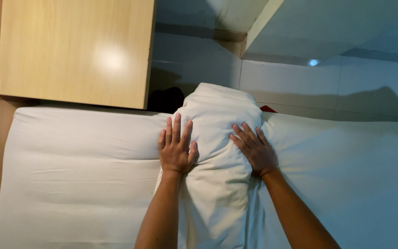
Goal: The person folds a white duvet on a bed by hand. They start at the head of the bed, folding the duvet in half lengthwise, and then proceed to fold it again into a compact rectangular shape.
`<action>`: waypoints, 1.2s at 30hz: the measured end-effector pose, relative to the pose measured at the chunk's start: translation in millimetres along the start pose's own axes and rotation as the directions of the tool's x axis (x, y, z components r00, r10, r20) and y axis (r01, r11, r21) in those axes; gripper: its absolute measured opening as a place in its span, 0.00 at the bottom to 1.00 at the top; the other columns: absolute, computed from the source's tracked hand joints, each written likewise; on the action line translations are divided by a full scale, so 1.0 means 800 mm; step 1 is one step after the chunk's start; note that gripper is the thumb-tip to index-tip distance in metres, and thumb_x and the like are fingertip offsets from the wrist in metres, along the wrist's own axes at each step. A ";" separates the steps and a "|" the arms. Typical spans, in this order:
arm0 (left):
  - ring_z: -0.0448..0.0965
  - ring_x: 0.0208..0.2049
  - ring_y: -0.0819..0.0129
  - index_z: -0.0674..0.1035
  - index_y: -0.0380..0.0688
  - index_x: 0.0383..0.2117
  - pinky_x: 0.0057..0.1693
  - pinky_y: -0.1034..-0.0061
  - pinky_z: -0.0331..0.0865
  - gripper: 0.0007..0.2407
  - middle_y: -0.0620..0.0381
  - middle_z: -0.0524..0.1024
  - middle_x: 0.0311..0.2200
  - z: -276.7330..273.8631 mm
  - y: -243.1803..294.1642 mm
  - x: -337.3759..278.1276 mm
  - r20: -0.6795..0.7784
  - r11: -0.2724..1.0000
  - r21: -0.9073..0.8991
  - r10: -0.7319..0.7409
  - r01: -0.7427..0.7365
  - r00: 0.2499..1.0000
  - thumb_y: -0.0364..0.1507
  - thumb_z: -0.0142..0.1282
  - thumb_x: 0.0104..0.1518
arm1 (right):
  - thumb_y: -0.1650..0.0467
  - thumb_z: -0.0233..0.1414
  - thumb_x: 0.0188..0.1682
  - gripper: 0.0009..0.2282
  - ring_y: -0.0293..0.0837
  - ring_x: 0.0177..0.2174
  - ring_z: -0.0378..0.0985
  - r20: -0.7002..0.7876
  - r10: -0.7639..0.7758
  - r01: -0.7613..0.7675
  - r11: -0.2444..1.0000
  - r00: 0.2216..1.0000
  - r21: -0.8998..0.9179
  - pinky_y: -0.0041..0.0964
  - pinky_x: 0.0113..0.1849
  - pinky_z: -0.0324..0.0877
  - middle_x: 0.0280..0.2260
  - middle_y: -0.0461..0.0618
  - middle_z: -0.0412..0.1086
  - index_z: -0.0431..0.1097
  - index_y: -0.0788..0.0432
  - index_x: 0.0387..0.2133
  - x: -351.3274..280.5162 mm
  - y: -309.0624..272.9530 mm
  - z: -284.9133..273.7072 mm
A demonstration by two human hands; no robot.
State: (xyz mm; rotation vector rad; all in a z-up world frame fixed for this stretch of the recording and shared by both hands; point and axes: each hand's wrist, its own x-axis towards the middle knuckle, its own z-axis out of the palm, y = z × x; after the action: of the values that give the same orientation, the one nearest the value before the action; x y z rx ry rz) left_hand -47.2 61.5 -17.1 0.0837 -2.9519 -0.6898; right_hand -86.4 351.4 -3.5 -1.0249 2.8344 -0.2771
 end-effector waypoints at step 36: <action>0.47 0.74 0.50 0.61 0.60 0.70 0.72 0.56 0.37 0.29 0.51 0.50 0.74 0.021 -0.009 -0.001 0.180 0.999 0.034 -0.022 0.016 0.983 0.43 0.42 0.58 | 0.67 0.42 0.57 0.21 0.43 0.70 0.46 0.056 0.018 -0.019 1.000 0.998 0.019 0.51 0.67 0.45 0.71 0.38 0.46 0.56 0.41 0.65 0.000 0.012 0.026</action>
State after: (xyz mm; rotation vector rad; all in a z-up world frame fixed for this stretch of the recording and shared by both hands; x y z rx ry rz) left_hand -48.2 62.4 -35.6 0.0555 -3.1396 -0.6860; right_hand -88.6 355.8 -26.1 -0.9866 2.7837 -0.2696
